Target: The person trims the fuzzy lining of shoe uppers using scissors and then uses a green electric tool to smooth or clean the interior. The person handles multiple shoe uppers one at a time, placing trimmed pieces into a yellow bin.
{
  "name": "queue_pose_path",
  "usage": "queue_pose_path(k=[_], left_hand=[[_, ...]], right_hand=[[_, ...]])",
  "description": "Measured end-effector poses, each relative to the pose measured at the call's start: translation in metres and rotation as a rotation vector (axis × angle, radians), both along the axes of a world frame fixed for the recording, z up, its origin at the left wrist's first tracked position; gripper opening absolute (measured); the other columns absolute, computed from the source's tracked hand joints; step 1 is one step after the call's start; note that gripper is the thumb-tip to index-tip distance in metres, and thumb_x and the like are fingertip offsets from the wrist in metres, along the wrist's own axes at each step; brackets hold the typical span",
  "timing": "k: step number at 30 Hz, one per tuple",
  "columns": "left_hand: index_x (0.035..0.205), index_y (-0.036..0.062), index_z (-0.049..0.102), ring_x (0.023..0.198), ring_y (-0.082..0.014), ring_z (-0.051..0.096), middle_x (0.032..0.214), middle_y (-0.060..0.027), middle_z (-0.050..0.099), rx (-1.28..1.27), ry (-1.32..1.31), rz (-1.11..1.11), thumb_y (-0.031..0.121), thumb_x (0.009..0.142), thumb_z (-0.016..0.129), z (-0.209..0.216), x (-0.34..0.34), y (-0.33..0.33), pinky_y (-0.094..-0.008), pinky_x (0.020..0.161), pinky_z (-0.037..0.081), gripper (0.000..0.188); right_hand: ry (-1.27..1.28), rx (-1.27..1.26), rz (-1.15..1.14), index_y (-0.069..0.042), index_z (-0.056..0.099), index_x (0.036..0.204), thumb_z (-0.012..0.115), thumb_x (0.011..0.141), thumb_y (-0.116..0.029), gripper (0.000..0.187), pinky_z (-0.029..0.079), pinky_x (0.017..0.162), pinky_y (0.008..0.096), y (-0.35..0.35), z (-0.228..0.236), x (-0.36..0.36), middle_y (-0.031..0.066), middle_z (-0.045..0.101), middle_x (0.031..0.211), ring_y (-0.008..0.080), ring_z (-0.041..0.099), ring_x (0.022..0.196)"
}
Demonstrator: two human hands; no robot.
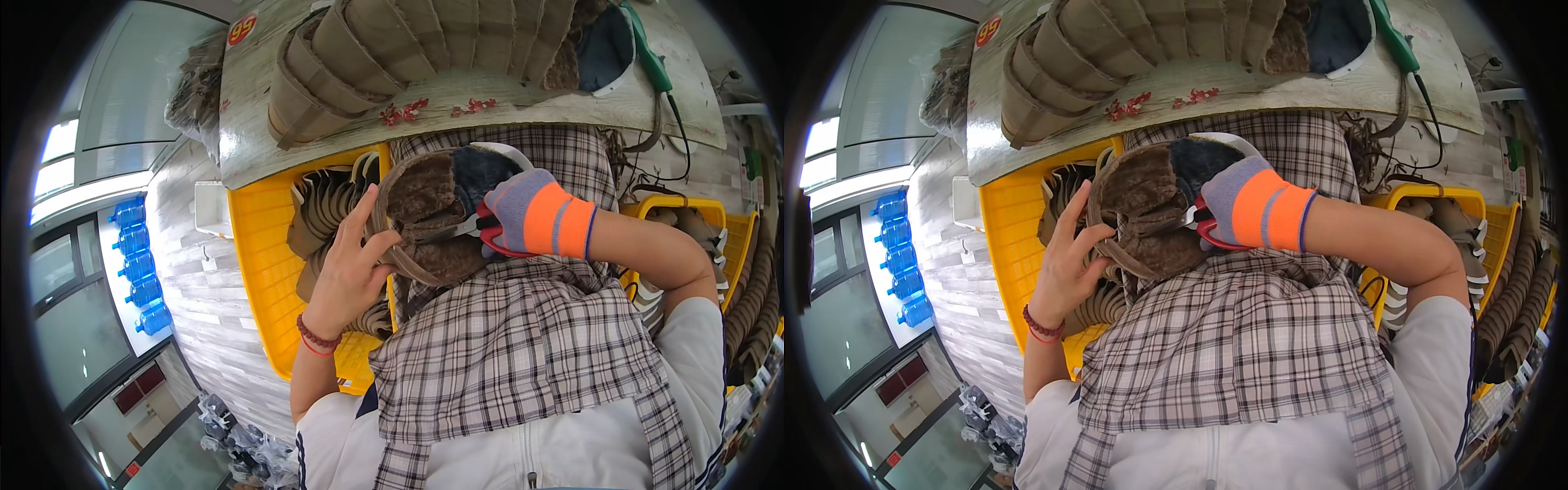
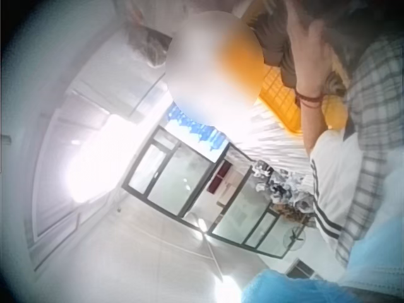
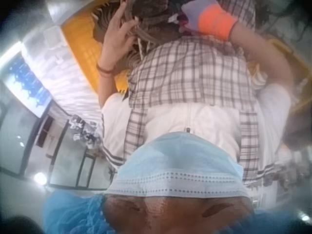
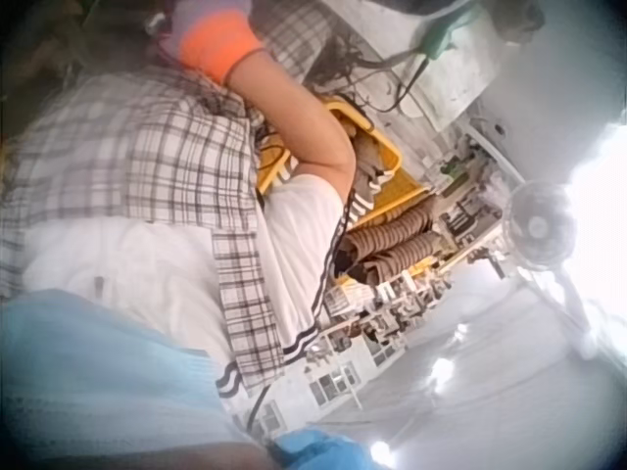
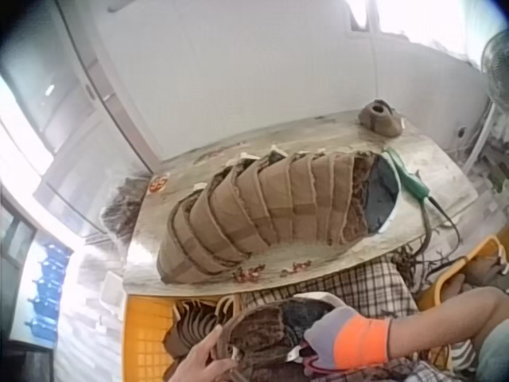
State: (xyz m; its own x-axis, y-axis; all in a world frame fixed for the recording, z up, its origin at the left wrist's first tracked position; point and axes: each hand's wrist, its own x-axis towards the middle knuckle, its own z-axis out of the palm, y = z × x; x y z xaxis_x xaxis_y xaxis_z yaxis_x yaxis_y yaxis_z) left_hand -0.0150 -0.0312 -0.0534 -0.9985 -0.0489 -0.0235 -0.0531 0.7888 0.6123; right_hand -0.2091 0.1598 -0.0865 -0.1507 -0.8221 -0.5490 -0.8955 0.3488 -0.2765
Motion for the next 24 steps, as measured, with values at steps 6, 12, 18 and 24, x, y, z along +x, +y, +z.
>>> queue_pose_path(k=[6,12,18,24], left_hand=[[0.099,0.0073,0.057,0.128,-0.0411,0.037,0.145,-0.0212,0.029,0.005,0.003,-0.004,-0.005,0.064,0.066,-0.002,-0.001,0.000,-0.0404,0.101,0.038,0.038],[0.099,0.0070,0.057,0.128,-0.0411,0.037,0.145,-0.0216,0.029,-0.003,-0.002,-0.011,-0.005,0.064,0.066,-0.001,-0.001,0.000,-0.0411,0.101,0.038,0.039],[0.100,0.0061,0.056,0.127,-0.0414,0.037,0.143,-0.0227,0.029,-0.025,0.005,-0.032,-0.005,0.065,0.067,0.001,-0.003,0.000,-0.0421,0.099,0.040,0.039],[0.100,0.0067,0.055,0.127,-0.0416,0.037,0.144,-0.0227,0.029,-0.016,-0.003,-0.035,-0.005,0.065,0.067,0.002,-0.004,0.001,-0.0422,0.099,0.040,0.039]], right_hand=[[0.007,-0.015,0.025,-0.006,0.066,0.083,0.068,0.072,-0.048,0.043,0.050,0.058,0.0369,-0.001,-0.004,0.001,0.0104,0.065,0.073,0.0282,0.065,0.069],[0.003,-0.009,0.046,-0.007,0.067,0.083,0.070,0.071,-0.044,0.039,0.050,0.059,0.0363,-0.004,0.009,-0.002,0.0105,0.065,0.074,0.0275,0.064,0.069],[0.036,-0.208,-0.019,-0.010,0.068,0.088,0.070,0.072,-0.041,0.035,0.049,0.060,0.0349,-0.008,0.014,-0.006,0.0087,0.064,0.074,0.0268,0.062,0.068],[0.183,-0.255,0.095,-0.011,0.070,0.078,0.068,0.071,-0.041,0.030,0.049,0.054,0.0315,-0.017,-0.009,-0.002,0.0046,0.064,0.067,0.0206,0.064,0.062]])
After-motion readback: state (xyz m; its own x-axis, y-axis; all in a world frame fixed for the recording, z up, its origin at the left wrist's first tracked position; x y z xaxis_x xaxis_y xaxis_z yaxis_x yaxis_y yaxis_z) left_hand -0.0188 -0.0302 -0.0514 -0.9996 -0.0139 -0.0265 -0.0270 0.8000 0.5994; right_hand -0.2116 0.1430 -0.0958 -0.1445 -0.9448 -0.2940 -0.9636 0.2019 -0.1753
